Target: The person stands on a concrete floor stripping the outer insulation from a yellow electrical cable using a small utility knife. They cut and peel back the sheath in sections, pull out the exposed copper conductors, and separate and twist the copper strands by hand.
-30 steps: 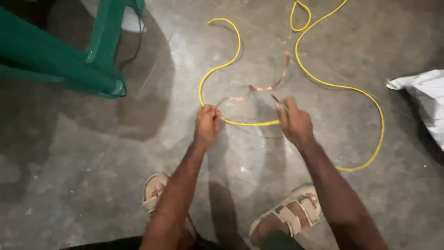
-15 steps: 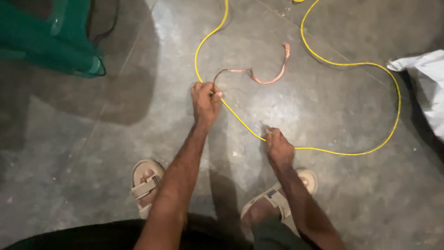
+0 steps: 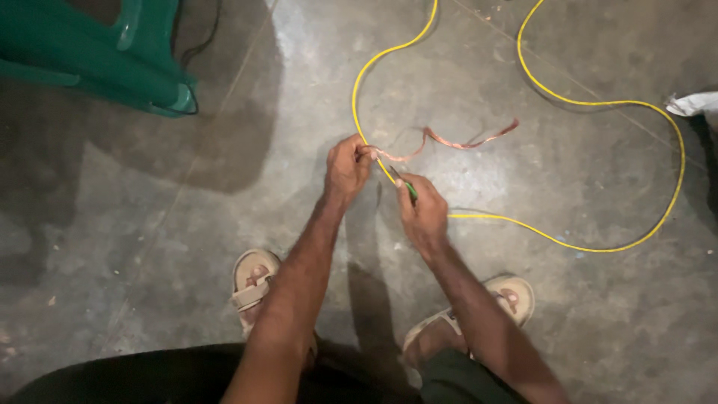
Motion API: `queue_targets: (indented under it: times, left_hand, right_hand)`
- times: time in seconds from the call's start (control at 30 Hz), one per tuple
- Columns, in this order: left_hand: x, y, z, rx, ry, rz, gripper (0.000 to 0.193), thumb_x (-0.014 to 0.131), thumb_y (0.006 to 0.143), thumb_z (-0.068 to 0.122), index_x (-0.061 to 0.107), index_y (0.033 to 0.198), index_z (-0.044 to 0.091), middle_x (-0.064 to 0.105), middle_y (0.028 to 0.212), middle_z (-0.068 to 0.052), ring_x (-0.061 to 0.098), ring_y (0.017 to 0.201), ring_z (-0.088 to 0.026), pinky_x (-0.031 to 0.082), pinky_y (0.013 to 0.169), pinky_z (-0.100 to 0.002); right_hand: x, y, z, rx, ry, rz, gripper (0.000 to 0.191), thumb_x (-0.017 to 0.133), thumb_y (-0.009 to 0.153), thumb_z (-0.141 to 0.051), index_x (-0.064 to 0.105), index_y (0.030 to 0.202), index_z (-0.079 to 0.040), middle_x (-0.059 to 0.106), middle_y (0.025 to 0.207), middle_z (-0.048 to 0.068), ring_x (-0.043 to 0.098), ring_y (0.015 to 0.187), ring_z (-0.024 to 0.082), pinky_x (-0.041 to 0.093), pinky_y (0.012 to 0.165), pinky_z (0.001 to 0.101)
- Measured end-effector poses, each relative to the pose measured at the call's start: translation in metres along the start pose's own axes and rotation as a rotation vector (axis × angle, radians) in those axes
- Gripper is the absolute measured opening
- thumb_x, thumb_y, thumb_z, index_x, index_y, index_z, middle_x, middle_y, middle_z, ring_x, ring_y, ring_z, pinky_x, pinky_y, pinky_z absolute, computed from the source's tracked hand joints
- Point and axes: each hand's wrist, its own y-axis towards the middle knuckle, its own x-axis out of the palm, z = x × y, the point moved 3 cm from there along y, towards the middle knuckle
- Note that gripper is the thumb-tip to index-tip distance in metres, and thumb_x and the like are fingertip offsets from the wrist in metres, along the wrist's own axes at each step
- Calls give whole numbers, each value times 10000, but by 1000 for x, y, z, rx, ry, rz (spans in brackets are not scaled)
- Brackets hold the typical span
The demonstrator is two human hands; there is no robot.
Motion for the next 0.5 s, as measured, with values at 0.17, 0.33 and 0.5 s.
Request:
queue_targets:
  times: [0.17,0.33,0.5]
  left_hand:
    - [-8,2,-2,-173,102,1,232,818,814,106,608,749,32,655,659,-73,638,595,-191,503,576,-343]
    - [-13,14,-20,-728,245,-198,363,826,827,336,689,708,22,686,668,-104,645,595,-223,512,573,-374]
    - [7,15,-36,-1024,-775,-119,473,711,919,473,686,934,1,716,804,-131,665,660,-202,495,541,-348]
  right_hand:
    - [18,-13,6,30,-8,-47,123,659,1001,-89,659,1105,-23,681,1025,170,671,925,351,531,813,434]
    - [17,-19,13,-125,-71,-64,93,657,998,-71,633,1072,-21,664,1023,173,652,960,381,517,832,456]
    - [19,-17,16,-125,-82,-71,97,667,995,-80,632,1067,-25,672,1034,172,656,973,385,515,838,462]
